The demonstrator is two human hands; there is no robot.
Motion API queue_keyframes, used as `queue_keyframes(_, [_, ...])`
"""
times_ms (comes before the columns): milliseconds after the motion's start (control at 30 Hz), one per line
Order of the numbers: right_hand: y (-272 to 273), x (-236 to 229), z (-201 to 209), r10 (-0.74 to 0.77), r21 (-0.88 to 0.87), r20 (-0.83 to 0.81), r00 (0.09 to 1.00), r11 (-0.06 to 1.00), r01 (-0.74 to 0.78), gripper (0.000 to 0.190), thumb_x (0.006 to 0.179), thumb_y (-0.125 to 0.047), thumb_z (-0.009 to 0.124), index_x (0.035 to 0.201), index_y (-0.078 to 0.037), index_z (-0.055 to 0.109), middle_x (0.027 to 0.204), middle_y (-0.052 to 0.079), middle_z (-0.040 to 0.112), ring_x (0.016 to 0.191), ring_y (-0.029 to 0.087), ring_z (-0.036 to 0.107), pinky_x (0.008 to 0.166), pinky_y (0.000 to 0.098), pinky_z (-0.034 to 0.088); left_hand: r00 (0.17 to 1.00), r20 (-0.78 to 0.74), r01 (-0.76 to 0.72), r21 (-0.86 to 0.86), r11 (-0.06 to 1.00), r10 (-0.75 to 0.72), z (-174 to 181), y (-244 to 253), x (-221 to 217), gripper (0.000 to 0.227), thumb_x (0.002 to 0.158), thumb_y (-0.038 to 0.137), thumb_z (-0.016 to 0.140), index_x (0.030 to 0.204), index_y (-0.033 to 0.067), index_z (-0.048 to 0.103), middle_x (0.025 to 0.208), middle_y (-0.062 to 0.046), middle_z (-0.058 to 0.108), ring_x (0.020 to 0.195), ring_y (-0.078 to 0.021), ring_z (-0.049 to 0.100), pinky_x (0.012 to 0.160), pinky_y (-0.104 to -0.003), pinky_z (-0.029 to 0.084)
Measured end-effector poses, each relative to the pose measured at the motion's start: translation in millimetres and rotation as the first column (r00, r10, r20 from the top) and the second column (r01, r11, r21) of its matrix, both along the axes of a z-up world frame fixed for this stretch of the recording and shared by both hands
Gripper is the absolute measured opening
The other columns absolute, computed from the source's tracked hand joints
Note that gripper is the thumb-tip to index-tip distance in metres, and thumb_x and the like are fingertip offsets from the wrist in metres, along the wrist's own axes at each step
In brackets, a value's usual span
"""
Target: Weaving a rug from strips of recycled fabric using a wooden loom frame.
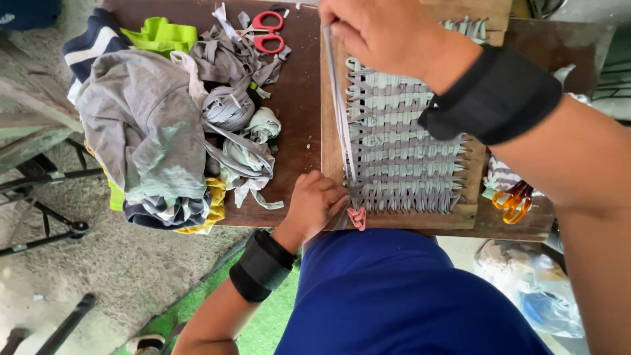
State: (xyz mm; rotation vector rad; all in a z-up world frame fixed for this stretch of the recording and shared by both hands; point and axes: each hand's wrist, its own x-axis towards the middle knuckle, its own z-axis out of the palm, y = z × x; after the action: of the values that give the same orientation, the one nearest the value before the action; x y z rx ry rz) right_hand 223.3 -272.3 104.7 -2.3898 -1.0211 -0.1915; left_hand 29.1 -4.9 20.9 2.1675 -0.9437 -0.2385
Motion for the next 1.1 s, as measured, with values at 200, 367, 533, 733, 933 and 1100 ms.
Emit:
queue_keyframes(200, [-11.7, -67.1, 73.3, -0.042, 0.048, -0.097, 0.994, 0.998, 0.047, 0.013, 0.107, -0.006, 0.072, 0.11, -0.005, 0.059, 0.098, 0.008, 0.065, 0.09, 0.029, 0.065, 0.079, 0.0387, 0.05, 0.977, -0.065, 0.199, -0.052, 0.979, -0.202, 2.7, -16.8, 0.4, 0.014, 0.089, 0.028, 0.073, 0.082, 0.0166, 0.077, 0.076, -0.002, 0.069, 0.076, -0.0257, 0.063, 0.074, -0.039, 0.05])
queue_keyframes(367, [15.9, -102.9, 107.6, 0.059, 0.15, -0.039, 0.998, 0.987, -0.052, 0.017, 0.097, -0.006, 0.071, 0.111, -0.006, 0.061, 0.102, 0.01, 0.069, 0.089, 0.031, 0.067, 0.078, 0.042, 0.053, 0.966, -0.198, 0.207, 0.192, 0.959, -0.169, -22.5, -36.1, -8.5, 0.028, 0.089, 0.04, 0.072, 0.079, 0.0136, 0.075, 0.077, -0.01, 0.071, 0.075, -0.0324, 0.067, 0.068, -0.045, 0.053])
queue_keyframes(533, [26.8, -139.7, 109.9, 0.286, 0.326, -0.123, 0.95, 0.916, -0.233, 0.017, 0.098, -0.008, 0.071, 0.113, -0.005, 0.062, 0.101, 0.009, 0.069, 0.09, 0.031, 0.067, 0.081, 0.042, 0.053, 0.983, -0.154, 0.138, 0.262, 0.955, -0.1, -46.0, -36.9, -15.0, 0.022, 0.089, 0.035, 0.069, 0.093, 0.0139, 0.074, 0.084, -0.012, 0.073, 0.077, -0.0346, 0.07, 0.066, -0.047, 0.054])
queue_keyframes(733, [28.7, -173.2, 68.7, 0.289, 0.187, -0.358, 0.888, 0.954, -0.235, 0.017, 0.088, -0.012, 0.07, 0.104, -0.006, 0.07, 0.093, 0.007, 0.071, 0.086, 0.029, 0.07, 0.081, 0.0416, 0.055, 0.868, -0.486, 0.21, 0.17, 0.963, -0.103, -45.6, -34.4, -20.0, 0.019, 0.097, 0.033, 0.062, 0.097, 0.0177, 0.074, 0.089, -0.009, 0.075, 0.084, -0.0298, 0.073, 0.072, -0.042, 0.058])
queue_keyframes(933, [31.0, -191.5, -4.8, -0.034, -0.189, -0.574, 0.818, 0.978, -0.092, 0.014, 0.077, -0.017, 0.074, 0.089, -0.017, 0.082, 0.08, 0.012, 0.066, 0.084, 0.034, 0.067, 0.069, 0.0444, 0.052, 0.982, 0.045, 0.17, 0.215, 0.962, -0.184, -28.6, -35.9, -19.7, 0.03, 0.069, 0.03, 0.073, 0.088, 0.0064, 0.07, 0.092, -0.011, 0.071, 0.084, -0.0321, 0.071, 0.065, -0.042, 0.056])
queue_keyframes(1100, [35.8, -210.9, -73.0, -0.225, -0.465, -0.54, 0.811, 0.883, -0.064, 0.017, 0.08, -0.017, 0.066, 0.09, -0.014, 0.079, 0.09, 0.011, 0.069, 0.087, 0.035, 0.069, 0.072, 0.0477, 0.055, 0.947, -0.046, 0.305, 0.439, 0.845, -0.318, -20.3, -24.2, -24.1, 0.011, 0.082, 0.012, 0.065, 0.09, 0.0124, 0.073, 0.086, -0.008, 0.07, 0.077, -0.0293, 0.072, 0.061, -0.041, 0.056])
